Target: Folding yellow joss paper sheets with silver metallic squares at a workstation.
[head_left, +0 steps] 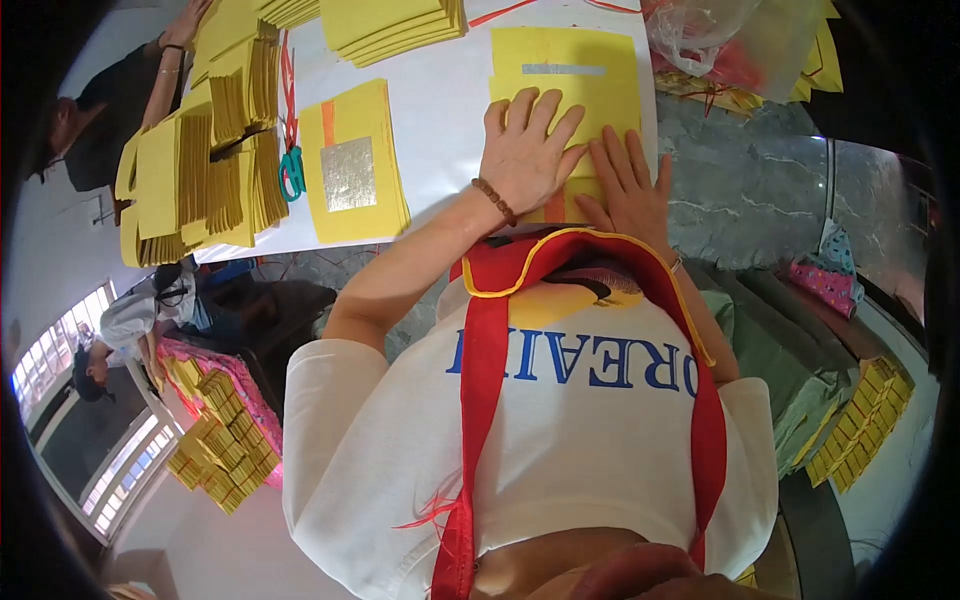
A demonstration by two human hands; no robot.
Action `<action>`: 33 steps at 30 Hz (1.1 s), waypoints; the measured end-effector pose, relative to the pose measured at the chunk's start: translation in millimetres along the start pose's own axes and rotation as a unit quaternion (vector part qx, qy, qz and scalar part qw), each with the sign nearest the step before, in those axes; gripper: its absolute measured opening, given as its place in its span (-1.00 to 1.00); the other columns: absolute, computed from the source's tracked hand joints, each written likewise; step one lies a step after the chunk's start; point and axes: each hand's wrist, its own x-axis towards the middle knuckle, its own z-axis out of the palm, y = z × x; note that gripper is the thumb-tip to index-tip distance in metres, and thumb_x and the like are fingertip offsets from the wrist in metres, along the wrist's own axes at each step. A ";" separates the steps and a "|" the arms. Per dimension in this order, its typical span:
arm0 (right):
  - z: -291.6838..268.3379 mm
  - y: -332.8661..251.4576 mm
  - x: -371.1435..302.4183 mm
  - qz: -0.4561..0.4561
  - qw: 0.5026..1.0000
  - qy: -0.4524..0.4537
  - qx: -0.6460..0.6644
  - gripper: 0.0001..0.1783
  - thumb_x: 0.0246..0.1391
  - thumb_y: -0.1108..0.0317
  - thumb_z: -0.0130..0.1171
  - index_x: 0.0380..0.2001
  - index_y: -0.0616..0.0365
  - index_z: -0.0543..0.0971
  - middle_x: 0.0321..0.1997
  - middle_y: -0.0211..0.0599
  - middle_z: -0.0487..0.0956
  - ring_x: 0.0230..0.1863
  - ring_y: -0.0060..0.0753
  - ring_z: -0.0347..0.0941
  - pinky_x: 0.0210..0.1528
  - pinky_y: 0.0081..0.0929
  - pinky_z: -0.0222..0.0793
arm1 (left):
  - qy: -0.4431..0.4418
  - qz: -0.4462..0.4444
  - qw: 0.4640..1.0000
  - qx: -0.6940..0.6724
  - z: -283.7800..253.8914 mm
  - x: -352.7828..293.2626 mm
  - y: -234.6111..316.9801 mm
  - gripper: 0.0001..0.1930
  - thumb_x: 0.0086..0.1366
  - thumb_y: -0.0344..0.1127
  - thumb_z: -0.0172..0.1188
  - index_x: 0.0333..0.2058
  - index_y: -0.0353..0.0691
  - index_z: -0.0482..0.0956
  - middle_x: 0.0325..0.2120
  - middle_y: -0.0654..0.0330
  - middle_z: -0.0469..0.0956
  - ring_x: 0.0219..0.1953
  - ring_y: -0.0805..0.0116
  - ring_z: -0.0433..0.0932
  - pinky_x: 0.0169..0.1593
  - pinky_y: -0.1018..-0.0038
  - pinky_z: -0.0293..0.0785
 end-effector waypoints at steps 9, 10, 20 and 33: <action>5.7 5.8 0.9 0.022 0.997 -0.019 0.071 -0.34 0.06 -0.11 -0.06 0.17 -0.02 0.25 0.30 -0.31 0.14 0.32 -0.17 -0.01 0.21 0.19 -0.19 | -0.038 0.053 0.997 -0.039 -19.5 5.1 -7.4 -0.44 0.05 0.10 0.13 -0.03 -0.10 0.40 -0.05 0.02 0.30 0.01 0.04 0.22 0.00 0.16 0.11; 4.1 8.2 2.5 0.025 0.993 -0.029 0.110 -0.39 0.10 -0.06 -0.08 0.17 -0.01 0.27 0.29 -0.24 0.18 0.31 -0.17 0.03 0.24 0.08 -0.13 | -0.034 0.050 0.998 -0.033 -21.0 4.3 -7.1 -0.44 0.05 0.10 0.13 -0.03 -0.10 0.40 -0.05 0.02 0.30 0.01 0.04 0.22 0.00 0.16 0.11; -23.2 29.8 18.9 0.267 0.744 0.085 0.607 -0.49 0.28 0.11 -0.30 0.05 0.31 0.34 0.06 -0.15 0.42 0.10 -0.33 0.31 0.16 -0.38 0.14 | -0.094 0.128 0.982 0.107 -14.7 9.1 -0.7 -0.52 -0.06 -0.27 0.11 -0.12 -0.38 0.43 -0.29 -0.03 0.49 -0.26 0.17 0.45 -0.31 0.41 0.40; -11.2 33.0 -0.3 0.344 0.702 0.131 0.609 -0.67 0.21 0.23 -0.08 -0.06 0.17 0.45 -0.13 -0.35 0.52 -0.05 -0.49 0.40 -0.02 -0.53 0.23 | 0.153 -0.019 0.973 0.173 -65.2 58.2 -205.1 -0.46 -0.02 -0.50 0.11 0.00 0.04 0.39 -0.11 0.30 0.47 -0.08 0.21 0.38 -0.11 0.26 0.28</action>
